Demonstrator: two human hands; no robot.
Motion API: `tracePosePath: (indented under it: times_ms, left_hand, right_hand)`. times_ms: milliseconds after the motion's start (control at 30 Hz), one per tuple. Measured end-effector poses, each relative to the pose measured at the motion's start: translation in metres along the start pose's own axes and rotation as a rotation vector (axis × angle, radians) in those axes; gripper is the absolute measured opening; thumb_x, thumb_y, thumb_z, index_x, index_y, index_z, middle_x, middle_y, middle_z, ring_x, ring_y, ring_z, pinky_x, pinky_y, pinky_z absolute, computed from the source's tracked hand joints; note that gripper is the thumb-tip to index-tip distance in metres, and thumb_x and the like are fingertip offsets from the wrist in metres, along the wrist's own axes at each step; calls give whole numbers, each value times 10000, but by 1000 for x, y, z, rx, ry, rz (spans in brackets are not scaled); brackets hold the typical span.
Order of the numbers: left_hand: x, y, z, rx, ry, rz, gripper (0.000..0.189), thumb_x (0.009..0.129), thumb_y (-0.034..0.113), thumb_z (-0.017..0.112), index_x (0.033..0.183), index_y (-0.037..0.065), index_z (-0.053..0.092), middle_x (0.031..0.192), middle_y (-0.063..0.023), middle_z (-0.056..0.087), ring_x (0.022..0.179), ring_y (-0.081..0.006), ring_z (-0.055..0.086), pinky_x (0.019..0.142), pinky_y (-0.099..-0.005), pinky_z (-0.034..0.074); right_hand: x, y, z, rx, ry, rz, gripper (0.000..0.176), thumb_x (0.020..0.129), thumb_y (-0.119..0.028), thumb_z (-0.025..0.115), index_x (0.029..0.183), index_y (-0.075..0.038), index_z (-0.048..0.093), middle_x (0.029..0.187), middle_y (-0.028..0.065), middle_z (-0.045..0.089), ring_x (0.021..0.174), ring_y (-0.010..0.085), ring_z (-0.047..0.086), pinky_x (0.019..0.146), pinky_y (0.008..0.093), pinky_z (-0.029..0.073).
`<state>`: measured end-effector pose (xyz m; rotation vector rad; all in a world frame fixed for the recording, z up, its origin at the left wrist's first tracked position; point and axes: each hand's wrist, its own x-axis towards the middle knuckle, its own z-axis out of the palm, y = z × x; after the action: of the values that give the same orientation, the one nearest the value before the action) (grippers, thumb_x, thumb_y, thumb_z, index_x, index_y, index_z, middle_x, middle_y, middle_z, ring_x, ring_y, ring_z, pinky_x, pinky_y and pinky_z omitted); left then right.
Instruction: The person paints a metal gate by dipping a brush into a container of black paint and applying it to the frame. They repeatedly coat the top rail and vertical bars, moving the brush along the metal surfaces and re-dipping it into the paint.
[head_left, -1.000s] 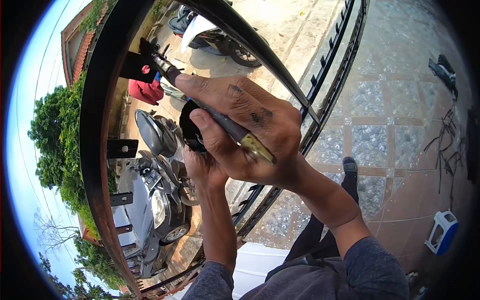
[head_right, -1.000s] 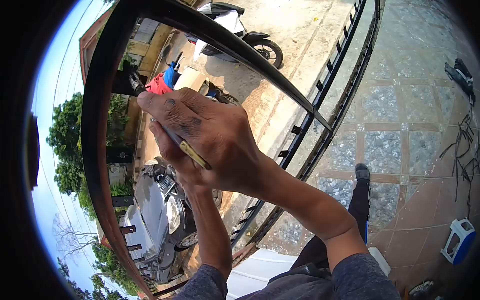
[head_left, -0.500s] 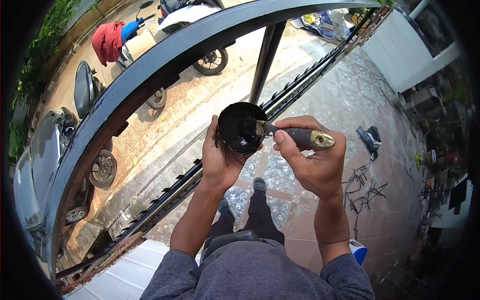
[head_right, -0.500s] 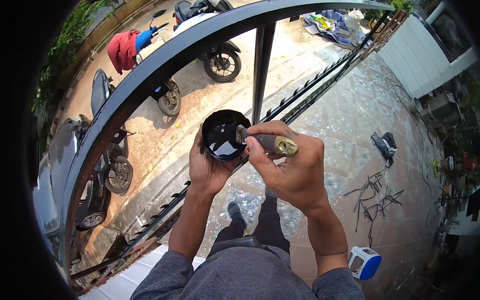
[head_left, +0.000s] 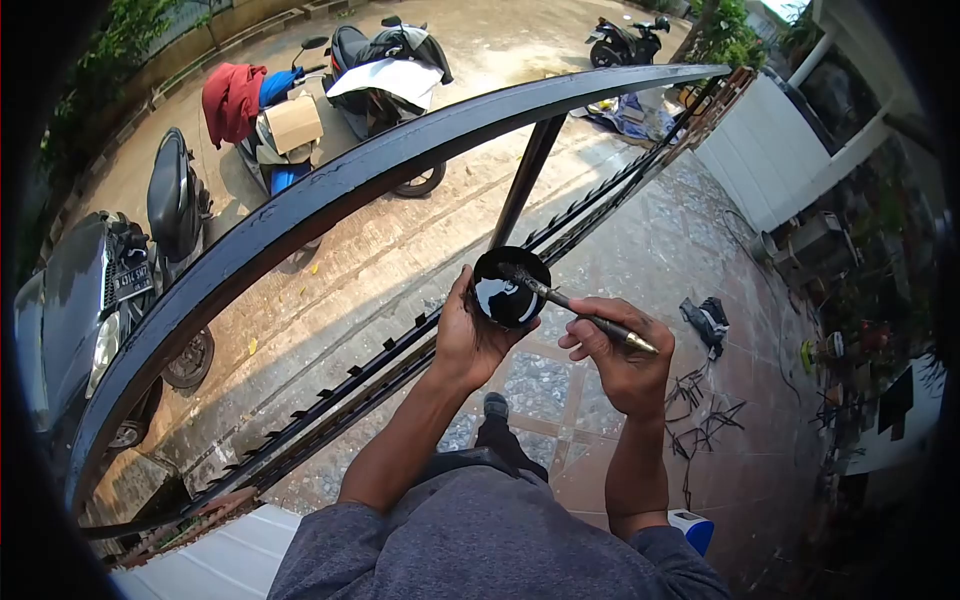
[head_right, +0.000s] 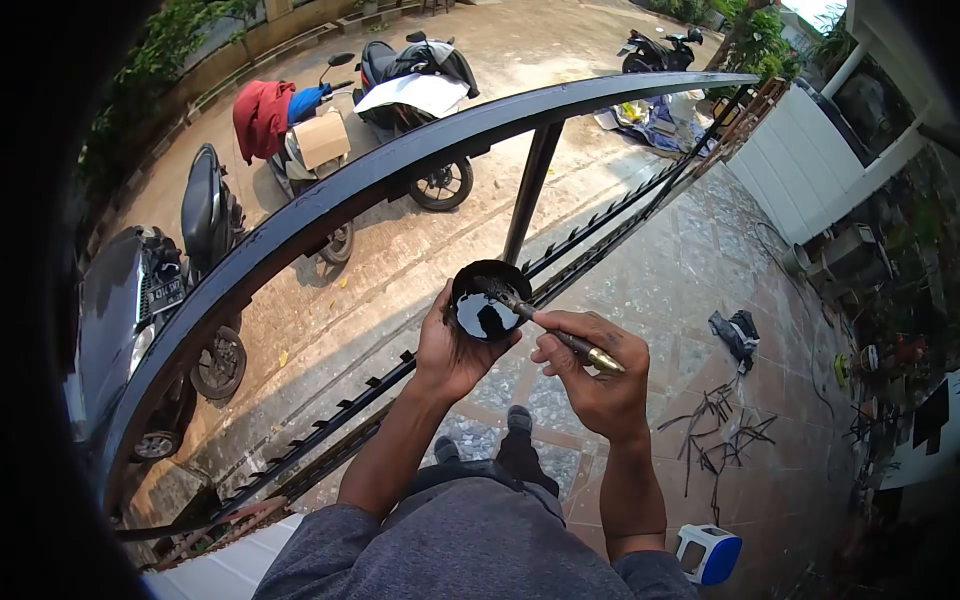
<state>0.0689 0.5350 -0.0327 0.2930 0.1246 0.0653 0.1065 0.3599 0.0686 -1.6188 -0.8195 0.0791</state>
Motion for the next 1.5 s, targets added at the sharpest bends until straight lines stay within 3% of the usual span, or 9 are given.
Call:
tracePosePath:
  times_ms: [433,600,733,833,933,967,1133,1333,1500]
  left_hand:
    - [3,20,-1,-158,-76,-137,495,1065,447,297,1302,91,546,1237,-142,637,1082,-285,655,878,-485,591]
    - [33,30,-14,-193,-18,-142,515,1044,403,336,1341,27,526,1334,-276,550,1109,-406,632,876,-495,597]
    - [61,42,-24,-143,0,-114,451,1041,335,413,1359,32,515,1361,-270,534,1159,-385,601,899,-465,583]
    - [87,51,-20,-147,101,-105,475,1039,376,400,1346,39,533,1321,-269,565,1136,-374,634,875,-505,591]
    - [110,61,-18,-65,81,-48,445,1045,308,402,1357,13,519,1377,-267,523,1195,-374,590,929,-466,570]
    - [116,66,-19,-18,82,-26,443,1049,290,391,1362,1,512,1385,-263,517,1204,-371,581,938,-454,566]
    - [127,88,-17,34,34,15,448,1060,310,373,1306,-18,551,1309,-216,586,1250,-336,538,964,-440,555]
    - [130,110,-17,125,142,105,468,1064,327,364,1339,-17,522,1327,-218,568,1277,-336,509,985,-445,540]
    - [137,109,-17,-27,-67,-51,515,1060,360,377,1391,-25,465,1429,-228,471,1313,-360,466,1011,-438,522]
  right_hand:
    - [-31,45,21,485,376,142,215,925,-33,542,1080,91,624,866,183,688,747,269,730,620,326,621]
    - [-16,74,15,541,275,144,238,936,1,597,1153,67,668,985,172,717,804,205,730,659,269,608]
    - [14,104,8,602,221,193,234,931,3,627,1156,40,682,1009,152,723,819,166,727,646,245,594]
    - [44,132,4,612,178,78,251,935,-5,611,1168,80,653,979,204,723,794,216,734,611,268,594]
    - [78,162,5,667,126,-84,250,930,-1,624,1169,61,665,992,199,725,758,181,723,579,235,579]
    - [89,170,5,742,115,-64,270,885,28,674,1155,29,695,1049,178,730,852,166,724,722,271,599]
    - [143,212,38,868,154,-409,247,933,-60,643,1161,23,687,1026,174,739,676,128,696,499,194,528]
    - [170,209,42,711,112,-566,240,945,-93,648,1164,-7,696,1039,173,739,662,130,690,469,193,498]
    - [180,227,37,828,200,-568,233,934,-64,650,1156,-14,700,1053,186,733,660,138,690,468,196,496]
